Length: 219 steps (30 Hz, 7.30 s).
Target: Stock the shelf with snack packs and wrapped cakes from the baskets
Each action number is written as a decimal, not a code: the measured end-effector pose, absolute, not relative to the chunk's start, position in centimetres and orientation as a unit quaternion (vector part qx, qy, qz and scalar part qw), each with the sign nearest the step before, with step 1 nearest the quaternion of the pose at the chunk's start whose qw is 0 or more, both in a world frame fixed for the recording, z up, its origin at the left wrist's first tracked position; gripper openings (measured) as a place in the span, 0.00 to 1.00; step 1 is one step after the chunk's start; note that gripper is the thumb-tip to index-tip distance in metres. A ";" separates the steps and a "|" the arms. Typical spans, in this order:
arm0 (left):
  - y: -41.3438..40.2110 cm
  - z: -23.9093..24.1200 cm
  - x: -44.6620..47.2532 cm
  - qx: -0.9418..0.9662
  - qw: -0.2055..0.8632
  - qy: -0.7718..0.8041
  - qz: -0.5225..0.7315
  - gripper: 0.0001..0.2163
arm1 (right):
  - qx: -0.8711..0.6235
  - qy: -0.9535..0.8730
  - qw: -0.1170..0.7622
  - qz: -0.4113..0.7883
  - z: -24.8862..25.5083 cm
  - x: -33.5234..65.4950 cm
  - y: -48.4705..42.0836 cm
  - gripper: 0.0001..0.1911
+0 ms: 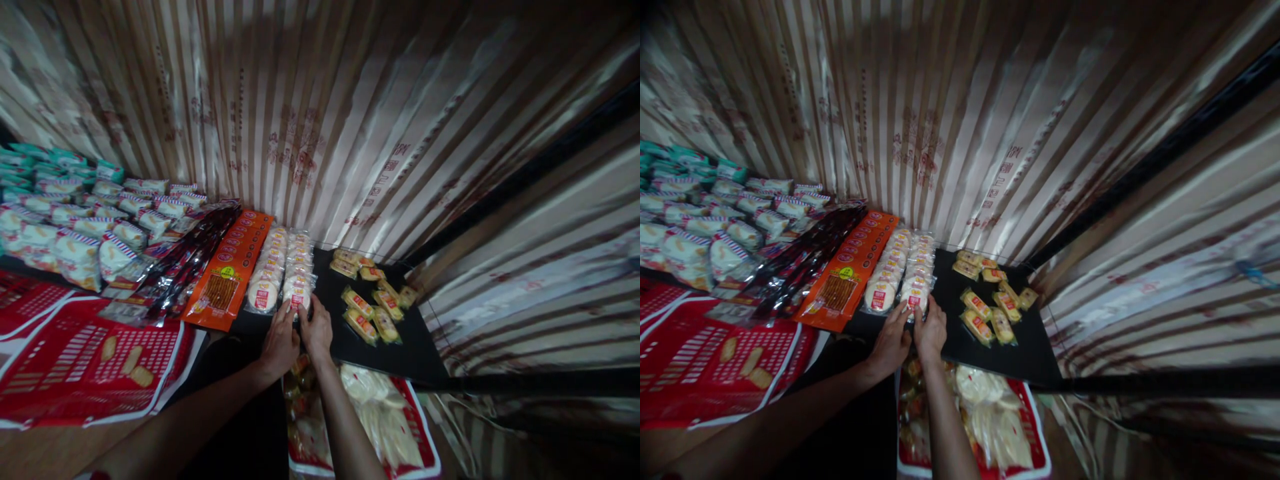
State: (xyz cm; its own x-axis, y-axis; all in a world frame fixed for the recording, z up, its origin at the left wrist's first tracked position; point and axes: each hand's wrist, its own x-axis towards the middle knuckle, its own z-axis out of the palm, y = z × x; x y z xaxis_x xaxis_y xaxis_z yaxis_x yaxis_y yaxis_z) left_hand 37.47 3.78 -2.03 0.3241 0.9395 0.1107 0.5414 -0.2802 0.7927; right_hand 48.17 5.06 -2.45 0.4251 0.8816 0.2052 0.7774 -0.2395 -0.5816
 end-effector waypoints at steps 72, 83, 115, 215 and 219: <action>-0.2 -1.8 33.6 0.623 0.490 0.545 0.276 0.11 | -0.670 -0.404 0.478 0.398 -1.5 48.4 -3.3 0.24; 1.2 -2.2 34.8 0.696 0.357 0.511 0.356 0.21 | -0.709 -0.467 0.444 0.286 -2.2 49.8 2.4 0.23; 4.3 -2.5 37.0 0.703 0.317 0.553 0.316 0.23 | -0.772 -0.511 0.358 0.122 -3.4 49.1 3.7 0.31; -1.7 -1.4 30.2 0.682 0.460 0.447 0.352 0.12 | -0.613 -0.269 0.579 0.464 0.1 44.8 -5.0 0.19; -0.3 -1.6 29.4 0.549 0.630 0.417 0.357 0.13 | -0.655 -0.285 0.574 0.401 -0.8 44.4 -4.1 0.20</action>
State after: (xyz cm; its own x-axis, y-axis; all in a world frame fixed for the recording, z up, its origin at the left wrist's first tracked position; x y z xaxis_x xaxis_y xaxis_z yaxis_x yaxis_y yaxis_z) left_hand 29.41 -0.28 -1.57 0.3962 0.9084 -0.1337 0.0077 0.1423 0.9898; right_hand 44.38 -4.07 -0.82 0.5170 0.8327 -0.1984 -0.0867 -0.1796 -0.9799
